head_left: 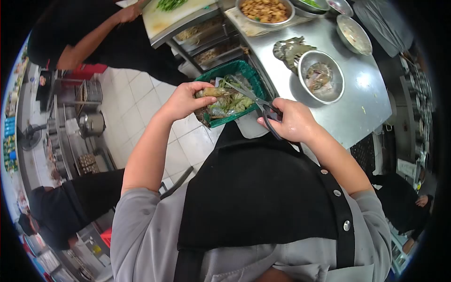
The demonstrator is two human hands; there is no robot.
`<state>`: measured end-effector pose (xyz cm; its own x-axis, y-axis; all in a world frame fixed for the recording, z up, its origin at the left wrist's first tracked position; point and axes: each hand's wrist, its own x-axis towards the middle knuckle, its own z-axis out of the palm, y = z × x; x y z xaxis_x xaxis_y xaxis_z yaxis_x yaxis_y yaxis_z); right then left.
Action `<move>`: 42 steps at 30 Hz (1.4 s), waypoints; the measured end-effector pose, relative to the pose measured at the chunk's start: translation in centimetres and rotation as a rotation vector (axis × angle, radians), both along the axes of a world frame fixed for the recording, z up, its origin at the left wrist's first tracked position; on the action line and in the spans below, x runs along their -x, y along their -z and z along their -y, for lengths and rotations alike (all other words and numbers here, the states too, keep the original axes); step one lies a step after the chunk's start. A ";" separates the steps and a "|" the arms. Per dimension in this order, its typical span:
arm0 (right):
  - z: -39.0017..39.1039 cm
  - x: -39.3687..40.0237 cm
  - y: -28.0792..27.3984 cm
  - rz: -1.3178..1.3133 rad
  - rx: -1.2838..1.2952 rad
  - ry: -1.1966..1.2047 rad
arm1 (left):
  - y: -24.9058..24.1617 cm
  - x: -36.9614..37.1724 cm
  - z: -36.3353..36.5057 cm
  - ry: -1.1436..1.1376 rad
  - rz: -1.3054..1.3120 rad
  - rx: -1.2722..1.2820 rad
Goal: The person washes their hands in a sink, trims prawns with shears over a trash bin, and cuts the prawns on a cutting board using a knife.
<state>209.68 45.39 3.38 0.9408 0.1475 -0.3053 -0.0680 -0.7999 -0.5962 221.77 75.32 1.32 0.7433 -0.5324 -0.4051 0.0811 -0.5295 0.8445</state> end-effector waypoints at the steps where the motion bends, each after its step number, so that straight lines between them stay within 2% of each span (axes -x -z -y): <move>1: -0.5 -0.4 0.4 0.014 0.001 -0.045 | -0.2 0.4 -0.8 -0.014 -0.027 -0.003; 5: -2.7 -1.7 1.3 0.073 0.022 -0.185 | 0.2 1.5 -3.1 -0.064 -0.175 0.043; 9: -4.5 -2.8 2.6 0.083 0.006 -0.292 | 2.1 2.0 -4.7 0.001 -0.173 0.039; 11: -5.4 -3.6 3.3 -0.100 -0.067 -0.287 | 2.5 2.1 -4.7 0.046 -0.158 0.014; 14: -6.2 -5.0 7.1 -0.413 -0.241 -0.238 | 5.8 1.8 -5.6 -0.035 -0.362 0.155; 16: -7.0 -5.3 9.8 -0.656 -0.410 -0.155 | 8.7 1.7 -6.1 -0.061 -0.472 0.144; 19: -8.1 -5.6 11.6 -0.881 -0.421 -0.028 | 11.8 2.1 -6.1 -0.155 -0.639 0.150; 23: -8.9 -4.7 16.6 -0.969 -0.456 0.069 | 16.9 2.1 -6.0 -0.235 -0.817 0.068; 26: -9.1 -4.1 17.7 -1.009 -0.416 0.071 | 19.3 2.4 -5.2 -0.278 -0.909 0.012; 31: -8.9 -3.5 19.0 -1.011 -0.377 0.089 | 20.1 2.1 -4.5 -0.319 -0.886 -0.059; 32: -8.7 -3.6 18.8 -0.970 -0.433 0.155 | 20.6 1.8 -4.6 -0.342 -0.875 -0.063; 35: -8.0 -4.1 17.5 -0.902 -0.656 0.312 | 21.6 1.5 -5.4 -0.304 -0.631 -0.044; 37: -7.8 -4.8 16.9 -0.944 -0.824 0.313 | 21.1 1.5 -5.5 -0.259 -0.523 -0.032; 42: -8.0 -5.1 15.6 -1.030 -0.807 0.148 | 18.4 0.7 -5.5 -0.237 -0.388 0.008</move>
<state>214.80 53.40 -12.25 0.3544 0.5410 -0.7627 -0.8310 -0.1918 -0.5222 221.04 80.85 -17.06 0.6392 -0.3698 -0.6743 0.5102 -0.4521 0.7316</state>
